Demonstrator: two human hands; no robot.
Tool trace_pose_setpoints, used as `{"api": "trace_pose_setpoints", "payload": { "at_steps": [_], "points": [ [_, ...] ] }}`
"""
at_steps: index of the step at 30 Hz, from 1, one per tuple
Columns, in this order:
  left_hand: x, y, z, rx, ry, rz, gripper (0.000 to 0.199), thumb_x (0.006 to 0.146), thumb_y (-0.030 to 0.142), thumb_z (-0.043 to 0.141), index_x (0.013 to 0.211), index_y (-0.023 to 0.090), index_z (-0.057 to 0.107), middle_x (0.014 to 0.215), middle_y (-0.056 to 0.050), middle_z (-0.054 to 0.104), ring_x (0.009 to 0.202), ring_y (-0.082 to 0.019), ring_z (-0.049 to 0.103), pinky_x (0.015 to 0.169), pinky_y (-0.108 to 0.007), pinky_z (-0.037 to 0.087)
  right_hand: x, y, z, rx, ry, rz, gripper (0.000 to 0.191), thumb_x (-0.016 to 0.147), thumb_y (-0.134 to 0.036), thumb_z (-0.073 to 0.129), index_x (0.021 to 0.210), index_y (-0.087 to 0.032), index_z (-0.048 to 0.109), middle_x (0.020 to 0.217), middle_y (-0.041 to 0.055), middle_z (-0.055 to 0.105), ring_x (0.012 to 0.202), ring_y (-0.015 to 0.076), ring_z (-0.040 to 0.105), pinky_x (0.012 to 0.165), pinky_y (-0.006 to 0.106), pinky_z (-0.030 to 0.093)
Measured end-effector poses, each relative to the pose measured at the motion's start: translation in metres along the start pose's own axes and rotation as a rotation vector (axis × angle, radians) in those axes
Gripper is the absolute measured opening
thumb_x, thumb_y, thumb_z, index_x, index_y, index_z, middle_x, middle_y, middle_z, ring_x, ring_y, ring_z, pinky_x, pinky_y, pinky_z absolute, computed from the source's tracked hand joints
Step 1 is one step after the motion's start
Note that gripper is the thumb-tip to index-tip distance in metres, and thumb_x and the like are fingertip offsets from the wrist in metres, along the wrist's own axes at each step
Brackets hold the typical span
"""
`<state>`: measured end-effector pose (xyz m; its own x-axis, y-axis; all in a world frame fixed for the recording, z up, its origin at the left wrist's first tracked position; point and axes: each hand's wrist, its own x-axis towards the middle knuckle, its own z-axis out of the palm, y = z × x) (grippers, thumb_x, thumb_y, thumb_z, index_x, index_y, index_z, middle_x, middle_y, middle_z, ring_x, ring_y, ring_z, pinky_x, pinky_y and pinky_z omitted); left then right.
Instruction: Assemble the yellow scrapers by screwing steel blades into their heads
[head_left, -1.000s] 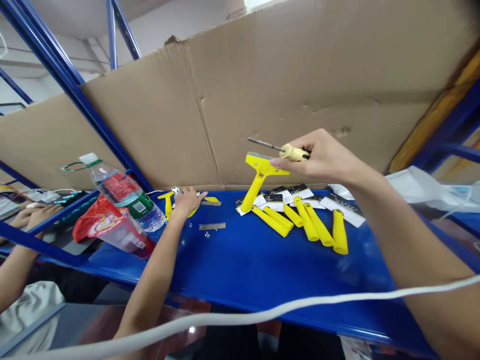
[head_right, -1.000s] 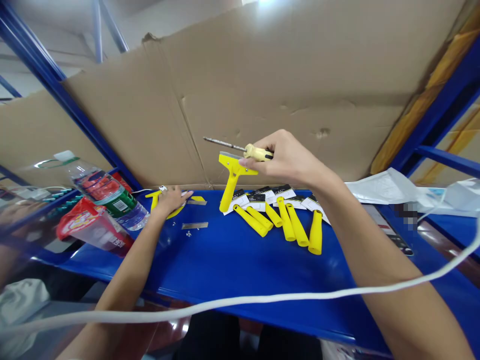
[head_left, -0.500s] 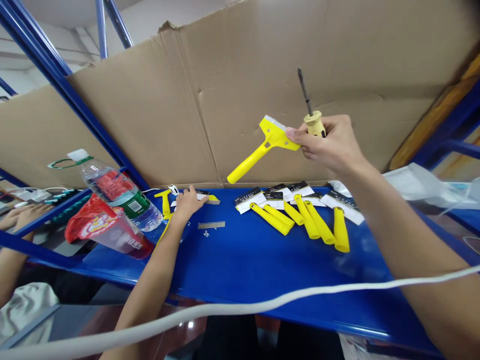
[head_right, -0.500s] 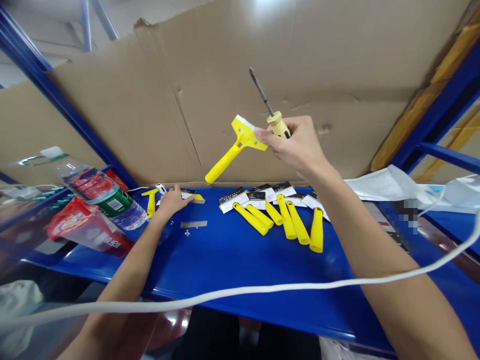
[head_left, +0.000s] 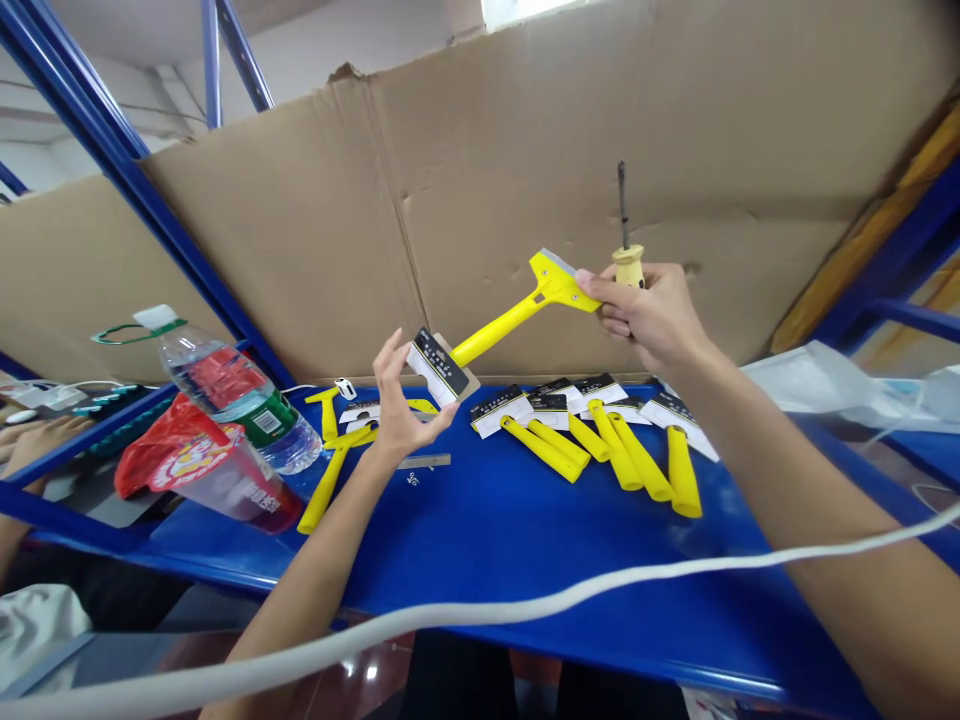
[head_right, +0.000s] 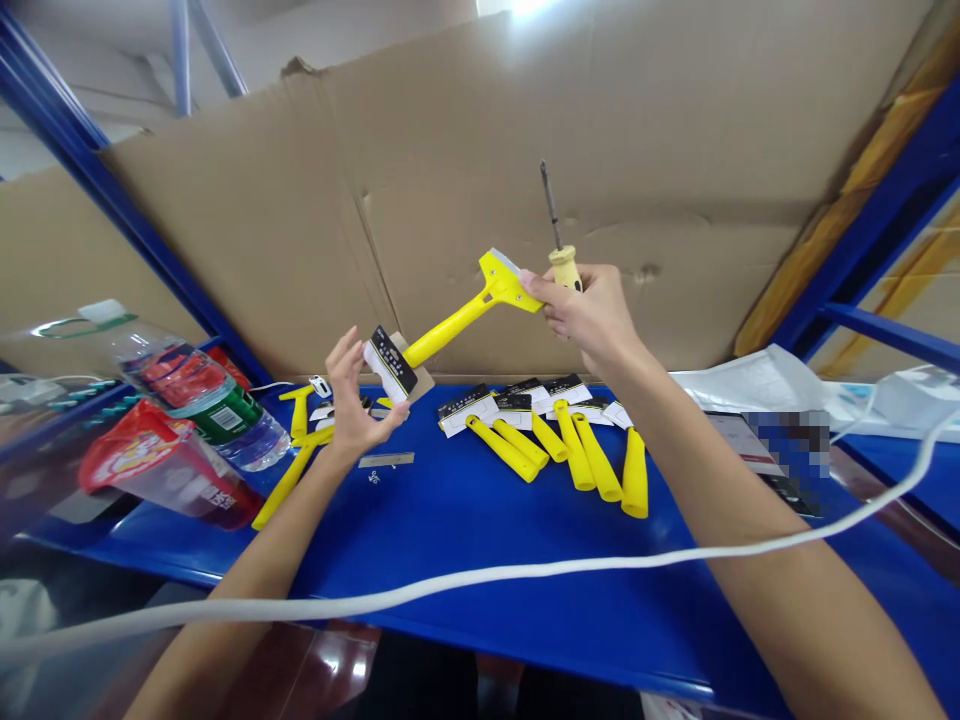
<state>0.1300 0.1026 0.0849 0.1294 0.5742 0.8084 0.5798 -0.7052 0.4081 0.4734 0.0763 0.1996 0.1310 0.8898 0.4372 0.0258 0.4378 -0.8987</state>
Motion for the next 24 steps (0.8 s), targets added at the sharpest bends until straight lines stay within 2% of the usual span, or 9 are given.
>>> {"api": "trace_pose_setpoints", "payload": {
  "at_steps": [3, 6, 9, 12, 14, 16, 19, 21, 24],
  "points": [
    [-0.005, 0.004, 0.004, -0.049, 0.015, -0.047, 0.113, 0.063, 0.047, 0.106, 0.157, 0.028, 0.047, 0.18, -0.023, 0.031, 0.171, -0.047, 0.028, 0.128, -0.061, 0.043, -0.001, 0.003, 0.005, 0.018, -0.008, 0.019, 0.055, 0.073, -0.052, 0.106, 0.073, -0.023, 0.06, 0.065, -0.0053, 0.043, 0.056, 0.0085, 0.029, 0.05, 0.032, 0.019],
    [-0.006, 0.006, 0.007, -0.114, 0.021, 0.018, 0.109, 0.062, 0.049, 0.108, 0.154, 0.028, 0.052, 0.175, -0.023, 0.04, 0.169, -0.046, 0.034, 0.129, -0.061, 0.042, -0.001, 0.008, 0.011, 0.063, -0.056, 0.078, 0.055, 0.068, -0.049, 0.109, 0.073, -0.021, 0.063, 0.064, -0.0059, 0.042, 0.055, 0.0072, 0.028, 0.049, 0.029, 0.017],
    [-0.004, 0.006, 0.012, -0.106, 0.038, 0.173, 0.108, 0.066, 0.054, 0.106, 0.156, 0.029, 0.052, 0.17, -0.022, 0.048, 0.164, -0.046, 0.043, 0.129, -0.066, 0.042, -0.002, 0.014, 0.016, 0.083, -0.108, 0.129, 0.054, 0.068, -0.046, 0.11, 0.072, -0.019, 0.064, 0.062, -0.0062, 0.041, 0.054, 0.006, 0.028, 0.048, 0.027, 0.016],
    [-0.004, 0.006, 0.018, -0.049, 0.058, 0.393, 0.111, 0.077, 0.061, 0.1, 0.167, 0.03, 0.042, 0.17, -0.021, 0.049, 0.159, -0.045, 0.05, 0.127, -0.07, 0.044, -0.004, 0.019, 0.021, 0.078, -0.143, 0.143, 0.057, 0.068, -0.049, 0.11, 0.069, -0.019, 0.061, 0.061, -0.0062, 0.04, 0.052, 0.0048, 0.03, 0.047, 0.027, 0.016],
    [-0.005, 0.009, 0.022, -0.03, 0.039, 0.427, 0.112, 0.084, 0.06, 0.096, 0.173, 0.031, 0.035, 0.172, -0.022, 0.046, 0.16, -0.044, 0.05, 0.125, -0.068, 0.048, -0.006, 0.02, 0.025, 0.055, -0.167, 0.14, 0.059, 0.068, -0.052, 0.109, 0.068, -0.019, 0.06, 0.061, -0.0058, 0.04, 0.05, 0.0046, 0.032, 0.047, 0.027, 0.017],
    [-0.01, 0.015, 0.026, -0.053, 0.002, 0.357, 0.116, 0.083, 0.06, 0.097, 0.176, 0.031, 0.032, 0.176, -0.024, 0.042, 0.163, -0.045, 0.046, 0.121, -0.063, 0.054, -0.008, 0.021, 0.028, 0.027, -0.188, 0.131, 0.06, 0.067, -0.055, 0.109, 0.066, -0.019, 0.061, 0.059, -0.0056, 0.041, 0.049, 0.0047, 0.032, 0.047, 0.027, 0.016],
    [-0.018, 0.025, 0.032, -0.175, -0.057, 0.118, 0.126, 0.076, 0.064, 0.101, 0.178, 0.034, 0.032, 0.183, -0.023, 0.033, 0.167, -0.048, 0.041, 0.117, -0.061, 0.059, -0.009, 0.022, 0.031, -0.006, -0.209, 0.113, 0.061, 0.065, -0.059, 0.108, 0.067, -0.018, 0.063, 0.057, -0.0061, 0.04, 0.049, 0.0054, 0.032, 0.048, 0.028, 0.015],
    [-0.022, 0.029, 0.038, -0.308, -0.101, -0.073, 0.133, 0.071, 0.065, 0.103, 0.179, 0.037, 0.03, 0.186, -0.021, 0.03, 0.167, -0.047, 0.042, 0.122, -0.063, 0.056, -0.009, 0.023, 0.031, -0.038, -0.212, 0.094, 0.06, 0.066, -0.061, 0.107, 0.069, -0.019, 0.065, 0.057, -0.0063, 0.04, 0.049, 0.0064, 0.032, 0.048, 0.029, 0.016],
    [-0.025, 0.032, 0.044, -0.48, -0.189, -0.293, 0.146, 0.066, 0.06, 0.108, 0.182, 0.035, 0.022, 0.184, -0.021, 0.037, 0.165, -0.045, 0.046, 0.132, -0.064, 0.045, -0.01, 0.024, 0.03, -0.139, -0.225, 0.064, 0.06, 0.069, -0.067, 0.102, 0.071, -0.019, 0.066, 0.057, -0.0058, 0.041, 0.051, 0.0082, 0.032, 0.05, 0.03, 0.018]
  ]
}}
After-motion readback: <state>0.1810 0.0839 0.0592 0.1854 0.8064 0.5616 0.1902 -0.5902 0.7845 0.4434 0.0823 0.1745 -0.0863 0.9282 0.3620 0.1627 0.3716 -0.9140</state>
